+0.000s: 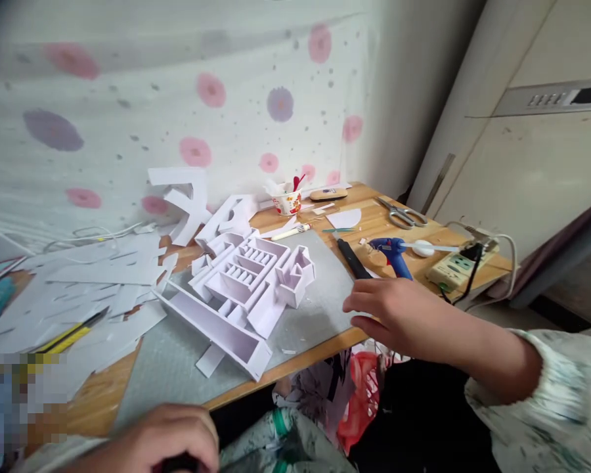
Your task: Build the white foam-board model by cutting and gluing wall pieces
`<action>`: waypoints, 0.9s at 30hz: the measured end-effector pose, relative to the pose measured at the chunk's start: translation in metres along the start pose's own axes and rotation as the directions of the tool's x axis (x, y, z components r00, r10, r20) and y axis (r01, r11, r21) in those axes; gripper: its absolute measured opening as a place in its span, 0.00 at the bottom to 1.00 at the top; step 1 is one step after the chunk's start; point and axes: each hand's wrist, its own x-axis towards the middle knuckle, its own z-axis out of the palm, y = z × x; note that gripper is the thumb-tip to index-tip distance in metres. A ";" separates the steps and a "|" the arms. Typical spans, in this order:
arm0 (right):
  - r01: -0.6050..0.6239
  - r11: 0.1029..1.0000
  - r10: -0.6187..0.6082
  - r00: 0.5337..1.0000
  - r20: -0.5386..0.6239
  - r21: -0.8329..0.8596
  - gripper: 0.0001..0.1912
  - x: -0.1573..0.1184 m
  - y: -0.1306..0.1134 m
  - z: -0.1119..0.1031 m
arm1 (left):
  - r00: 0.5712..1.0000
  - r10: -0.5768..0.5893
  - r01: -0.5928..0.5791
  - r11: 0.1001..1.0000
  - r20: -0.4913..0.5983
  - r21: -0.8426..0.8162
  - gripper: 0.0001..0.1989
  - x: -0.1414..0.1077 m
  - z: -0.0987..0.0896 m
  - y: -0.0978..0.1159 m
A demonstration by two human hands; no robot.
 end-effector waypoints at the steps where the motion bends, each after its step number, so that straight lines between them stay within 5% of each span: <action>1: 0.014 1.000 -0.013 0.999 0.031 -0.012 0.11 0.012 -0.002 0.001 | 0.988 0.046 -0.046 0.999 -0.149 0.000 0.08 -0.003 -0.007 0.000; 3: 0.027 0.999 -0.025 0.997 0.067 -0.044 0.16 0.034 -0.005 0.005 | 0.884 0.151 -0.134 0.989 -0.443 0.071 0.10 0.000 -0.021 0.001; 5: 0.040 0.997 -0.033 0.994 0.105 -0.063 0.21 0.053 -0.006 0.012 | 0.718 0.259 -0.156 0.964 -0.646 0.213 0.09 0.012 -0.034 0.002; 7: 0.043 0.998 -0.036 0.991 0.125 -0.051 0.23 0.064 -0.004 0.020 | 0.568 0.375 -0.112 0.917 -0.732 0.384 0.06 0.029 -0.047 0.003; 8: 0.038 0.999 -0.034 0.991 0.126 -0.034 0.23 0.068 -0.002 0.024 | 0.536 0.432 -0.094 0.885 -0.726 0.457 0.06 0.038 -0.052 0.002; 12: 0.015 0.999 -0.019 0.996 0.092 0.047 0.20 0.073 0.005 0.037 | 0.575 0.520 -0.088 0.807 -0.632 0.584 0.06 0.061 -0.067 -0.010; 16: 0.005 0.995 -0.012 0.998 0.062 0.100 0.18 0.076 0.005 0.042 | 0.564 0.495 -0.075 0.828 -0.661 0.556 0.07 0.066 -0.068 -0.026; 20: 0.003 0.992 -0.005 1.000 0.015 0.130 0.14 0.080 0.003 0.047 | 0.612 0.463 -0.091 0.846 -0.641 0.525 0.09 0.066 -0.067 -0.038; 27: -0.006 0.989 0.009 1.000 -0.021 0.147 0.07 0.083 0.005 0.052 | 0.624 0.414 -0.048 0.867 -0.663 0.496 0.08 0.065 -0.070 -0.040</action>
